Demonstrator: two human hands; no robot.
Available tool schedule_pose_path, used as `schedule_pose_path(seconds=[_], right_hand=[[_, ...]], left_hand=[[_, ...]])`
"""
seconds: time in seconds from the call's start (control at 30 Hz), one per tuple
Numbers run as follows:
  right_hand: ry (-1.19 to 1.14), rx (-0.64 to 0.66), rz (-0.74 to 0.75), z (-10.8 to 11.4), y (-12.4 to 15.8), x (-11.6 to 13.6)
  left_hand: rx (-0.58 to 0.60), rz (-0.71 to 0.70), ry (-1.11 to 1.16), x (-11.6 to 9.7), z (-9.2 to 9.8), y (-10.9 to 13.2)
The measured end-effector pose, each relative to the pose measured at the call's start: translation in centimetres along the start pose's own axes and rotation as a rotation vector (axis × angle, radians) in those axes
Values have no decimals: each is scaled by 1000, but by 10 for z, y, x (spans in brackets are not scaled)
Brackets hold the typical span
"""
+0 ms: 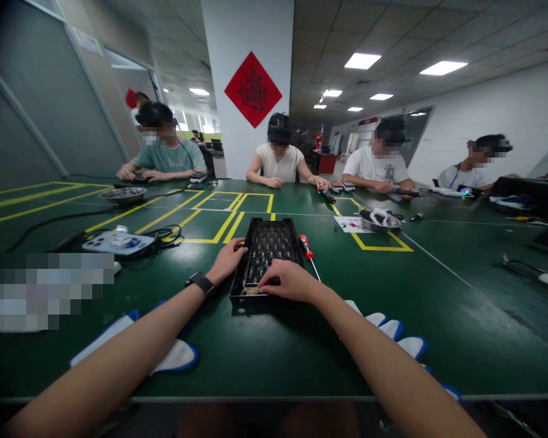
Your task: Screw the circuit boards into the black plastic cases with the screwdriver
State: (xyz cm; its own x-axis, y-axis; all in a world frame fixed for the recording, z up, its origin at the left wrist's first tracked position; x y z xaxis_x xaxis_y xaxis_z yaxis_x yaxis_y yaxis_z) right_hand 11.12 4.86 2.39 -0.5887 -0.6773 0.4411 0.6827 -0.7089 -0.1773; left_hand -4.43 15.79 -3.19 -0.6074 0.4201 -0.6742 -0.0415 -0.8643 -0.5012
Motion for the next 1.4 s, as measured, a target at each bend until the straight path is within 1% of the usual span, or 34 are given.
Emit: schedule_pose_path(seconds=[0.13, 0.37, 0.5, 0.6, 0.77, 1.07, 1.23, 1.4], right_hand=[[-25, 6, -11, -1, -1, -2], [-63, -19, 30, 1, 0, 0], [-31, 10, 17, -3, -1, -1], [-7, 3, -5, -4, -2, -3], [-4, 4, 18, -4, -2, -2], [11, -32, 33, -1, 2, 1], [-31, -48, 37, 0, 1, 1], [-29, -13, -39, -5, -2, -8]], left_hand=[[2, -3, 3, -2, 0, 2], [4, -34, -17, -7, 2, 6], [4, -39, -17, -7, 3, 6], [5, -54, -4, -9, 2, 5], [10, -63, -21, -10, 2, 5], [28, -57, -76, -5, -1, 5], [20, -72, -77, -9, 1, 6], [23, -73, -98, -6, 0, 5]])
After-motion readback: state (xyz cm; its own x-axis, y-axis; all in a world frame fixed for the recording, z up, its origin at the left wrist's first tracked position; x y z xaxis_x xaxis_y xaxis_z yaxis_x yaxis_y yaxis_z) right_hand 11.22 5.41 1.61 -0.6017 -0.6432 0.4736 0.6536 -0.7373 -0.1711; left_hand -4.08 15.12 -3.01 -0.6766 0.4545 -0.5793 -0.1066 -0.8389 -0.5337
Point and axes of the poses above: each hand's wrist, its own y-axis away from the middle knuckle, its own z-axis out of the back of the hand, x = y × z, the point moved 9 cm from there along -y, towards the middle knuckle, and after that the axes turned 14 degrees about -z, right-handed, at the moved point
